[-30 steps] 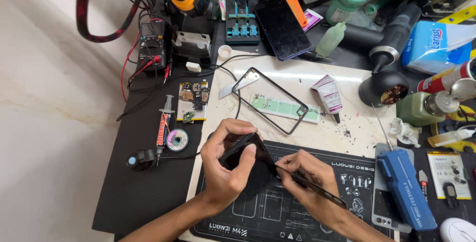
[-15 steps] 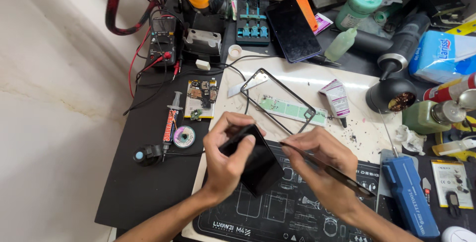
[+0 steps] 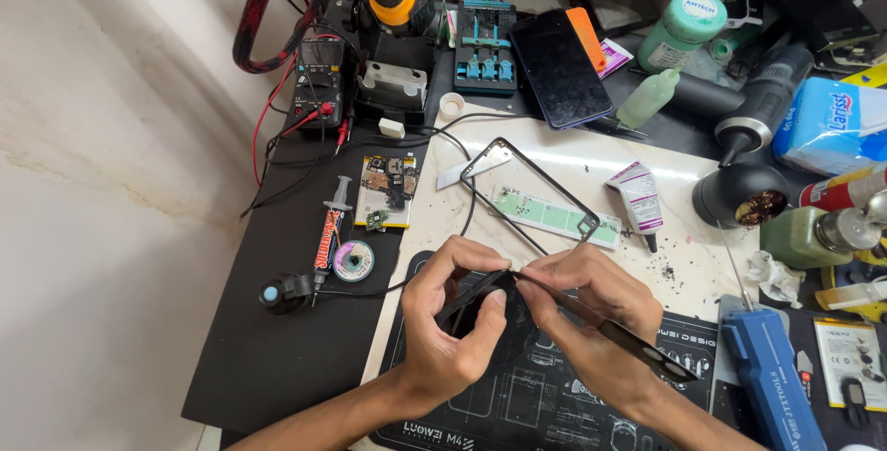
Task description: The person applies adhesive from a small bottle to the edge of a smartphone chassis and then presses the screen component onto the frame using a plastic tool and their fingers.
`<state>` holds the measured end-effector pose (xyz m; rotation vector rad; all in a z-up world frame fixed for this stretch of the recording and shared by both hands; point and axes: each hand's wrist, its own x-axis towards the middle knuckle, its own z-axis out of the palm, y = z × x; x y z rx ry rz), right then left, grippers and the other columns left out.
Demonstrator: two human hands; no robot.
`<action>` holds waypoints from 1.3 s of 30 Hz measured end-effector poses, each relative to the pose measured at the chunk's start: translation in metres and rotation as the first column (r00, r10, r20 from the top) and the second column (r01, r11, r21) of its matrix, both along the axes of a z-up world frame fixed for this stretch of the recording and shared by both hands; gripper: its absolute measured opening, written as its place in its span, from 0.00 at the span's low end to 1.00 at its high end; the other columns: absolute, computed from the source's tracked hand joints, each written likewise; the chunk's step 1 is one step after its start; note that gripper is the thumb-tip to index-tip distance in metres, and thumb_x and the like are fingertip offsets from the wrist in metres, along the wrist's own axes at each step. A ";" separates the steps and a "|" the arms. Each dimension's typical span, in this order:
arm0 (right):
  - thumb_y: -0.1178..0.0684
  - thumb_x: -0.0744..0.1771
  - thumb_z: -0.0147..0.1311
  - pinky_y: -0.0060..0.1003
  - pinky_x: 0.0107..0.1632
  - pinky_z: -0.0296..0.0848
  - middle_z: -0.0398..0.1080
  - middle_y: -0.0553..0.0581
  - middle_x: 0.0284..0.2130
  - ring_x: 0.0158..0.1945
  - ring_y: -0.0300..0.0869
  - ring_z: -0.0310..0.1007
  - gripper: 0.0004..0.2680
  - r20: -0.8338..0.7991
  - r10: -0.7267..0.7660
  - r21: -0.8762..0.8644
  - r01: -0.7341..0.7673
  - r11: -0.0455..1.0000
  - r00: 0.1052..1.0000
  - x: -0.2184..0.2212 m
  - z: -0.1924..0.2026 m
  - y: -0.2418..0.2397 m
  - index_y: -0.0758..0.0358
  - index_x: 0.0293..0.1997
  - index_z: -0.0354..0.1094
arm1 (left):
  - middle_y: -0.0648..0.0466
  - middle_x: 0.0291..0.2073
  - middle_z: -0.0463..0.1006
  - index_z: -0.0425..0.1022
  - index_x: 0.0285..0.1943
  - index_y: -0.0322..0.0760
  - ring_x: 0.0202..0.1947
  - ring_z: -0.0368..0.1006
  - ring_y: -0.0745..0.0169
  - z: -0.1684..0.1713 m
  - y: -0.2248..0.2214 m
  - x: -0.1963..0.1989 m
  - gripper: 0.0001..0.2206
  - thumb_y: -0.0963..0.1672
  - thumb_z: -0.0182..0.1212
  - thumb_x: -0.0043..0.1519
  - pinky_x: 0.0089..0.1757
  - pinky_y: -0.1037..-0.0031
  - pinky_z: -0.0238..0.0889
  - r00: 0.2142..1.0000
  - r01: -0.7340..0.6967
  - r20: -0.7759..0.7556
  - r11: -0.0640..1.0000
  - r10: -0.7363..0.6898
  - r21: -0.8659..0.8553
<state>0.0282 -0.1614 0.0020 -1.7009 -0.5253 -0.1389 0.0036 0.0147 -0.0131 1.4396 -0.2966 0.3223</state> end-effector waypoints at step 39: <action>0.70 0.61 0.61 0.31 0.44 0.82 0.76 0.61 0.36 0.45 0.43 0.83 0.07 -0.073 -0.054 -0.189 0.039 0.981 0.996 -0.035 -0.057 -0.038 0.72 0.34 0.67 | 0.47 0.44 0.74 0.70 0.49 0.25 0.43 0.72 0.70 0.000 -0.008 0.001 0.10 0.34 0.55 0.60 0.45 0.80 0.68 0.999 -0.018 -0.030 1.000 0.017 -0.021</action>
